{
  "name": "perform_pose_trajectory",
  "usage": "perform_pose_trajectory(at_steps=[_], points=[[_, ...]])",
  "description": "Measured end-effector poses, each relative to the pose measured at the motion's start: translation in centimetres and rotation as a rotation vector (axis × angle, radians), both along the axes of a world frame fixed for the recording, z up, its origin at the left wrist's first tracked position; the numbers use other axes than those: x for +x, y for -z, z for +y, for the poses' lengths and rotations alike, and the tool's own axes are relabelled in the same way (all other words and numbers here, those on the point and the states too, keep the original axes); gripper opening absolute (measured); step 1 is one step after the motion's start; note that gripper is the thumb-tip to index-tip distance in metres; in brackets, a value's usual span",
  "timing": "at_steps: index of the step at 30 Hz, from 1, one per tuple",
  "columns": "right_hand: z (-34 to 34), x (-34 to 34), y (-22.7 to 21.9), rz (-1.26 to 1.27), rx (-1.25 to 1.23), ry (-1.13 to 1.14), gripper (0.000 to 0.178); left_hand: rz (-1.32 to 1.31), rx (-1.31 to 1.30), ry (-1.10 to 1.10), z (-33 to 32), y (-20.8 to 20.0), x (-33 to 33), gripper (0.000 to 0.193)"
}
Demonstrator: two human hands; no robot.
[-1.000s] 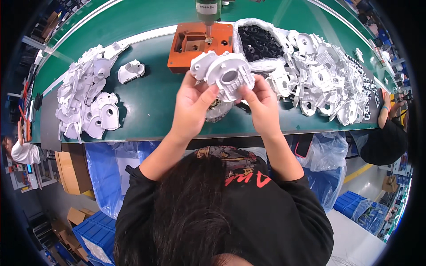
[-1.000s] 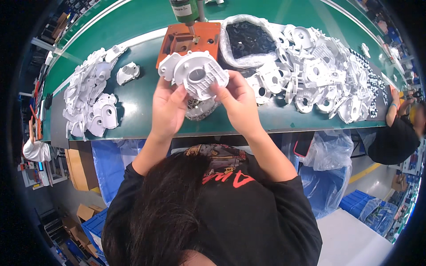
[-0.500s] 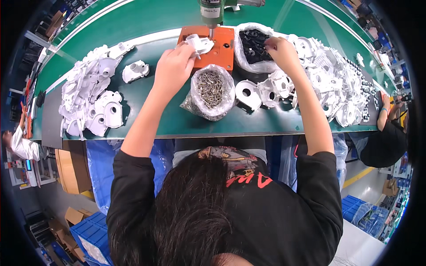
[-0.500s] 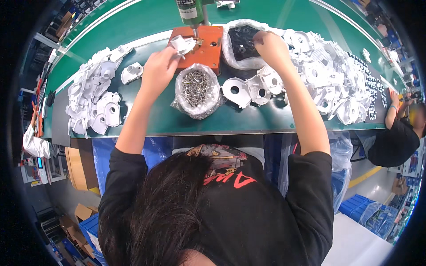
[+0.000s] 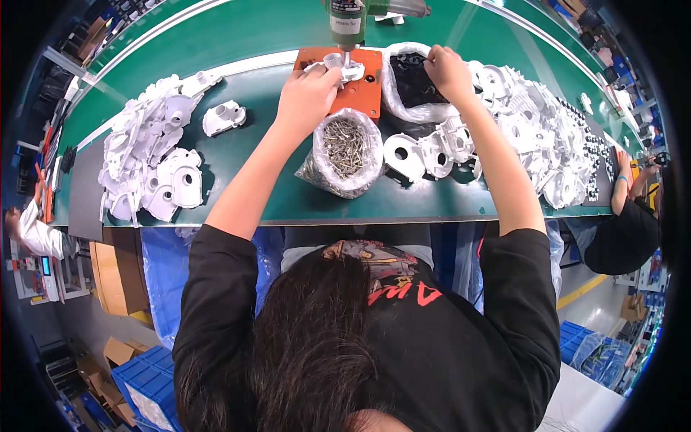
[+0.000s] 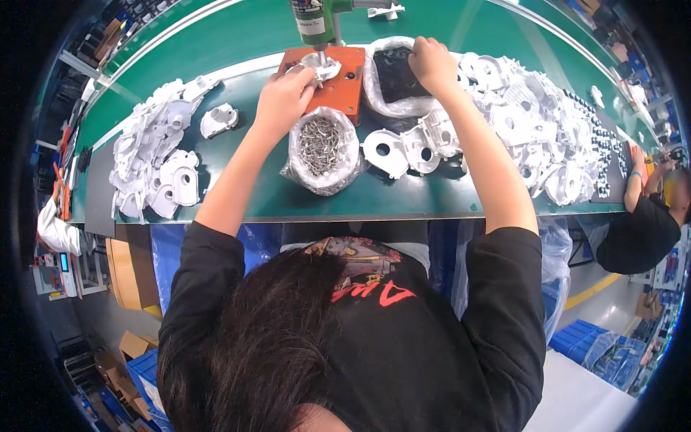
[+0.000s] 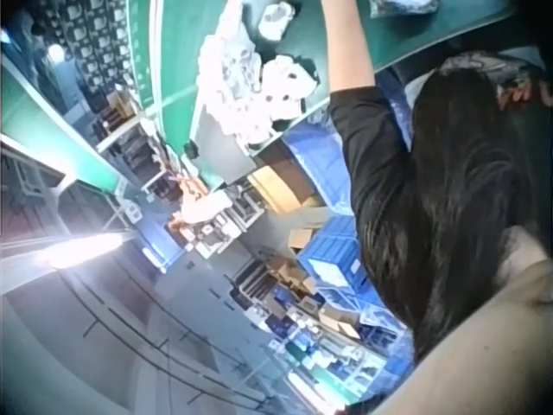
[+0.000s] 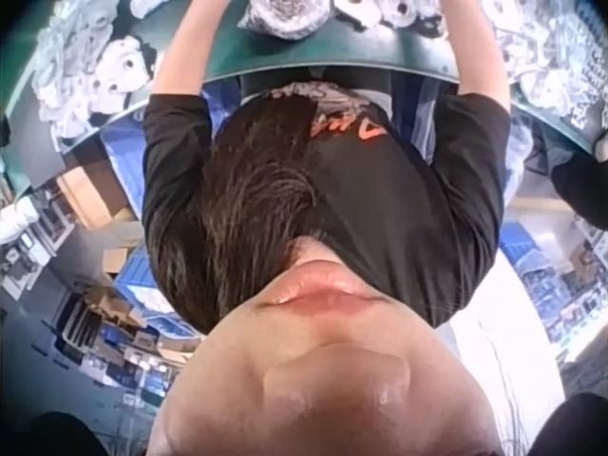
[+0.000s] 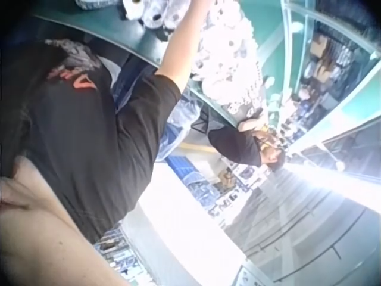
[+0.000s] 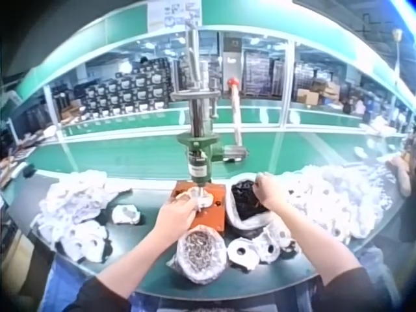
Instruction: Assembling small white plastic components using a manual press on a factory production line.
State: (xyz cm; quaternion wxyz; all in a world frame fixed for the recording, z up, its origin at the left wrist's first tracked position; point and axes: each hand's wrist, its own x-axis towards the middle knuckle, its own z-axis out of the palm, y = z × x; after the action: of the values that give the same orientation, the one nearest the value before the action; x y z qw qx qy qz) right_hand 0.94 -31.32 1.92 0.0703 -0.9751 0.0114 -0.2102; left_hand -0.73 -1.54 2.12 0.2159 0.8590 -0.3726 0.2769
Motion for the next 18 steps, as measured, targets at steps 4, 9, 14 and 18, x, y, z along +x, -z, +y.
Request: perform_pose_trajectory(at_steps=[4,9,14,18], points=[[-0.9,1.1,0.8,-0.127,-0.076,-0.059,0.014,-0.005,0.077,-0.02,0.5,-0.2,0.3,0.013],[-1.1,1.6,0.6,0.005,-0.097,-0.078,0.012,-0.018,0.049,0.045,0.9,-0.4,0.4,0.014],[-1.2,2.0,0.2,0.002,0.069,-0.028,0.013,0.058,0.065,0.036,1.6,-1.2,0.4,0.014],[-1.3,1.9,-0.5,-0.018,0.307,-0.121,0.017,0.011,0.091,0.026,1.2,-1.1,0.1,0.013]])
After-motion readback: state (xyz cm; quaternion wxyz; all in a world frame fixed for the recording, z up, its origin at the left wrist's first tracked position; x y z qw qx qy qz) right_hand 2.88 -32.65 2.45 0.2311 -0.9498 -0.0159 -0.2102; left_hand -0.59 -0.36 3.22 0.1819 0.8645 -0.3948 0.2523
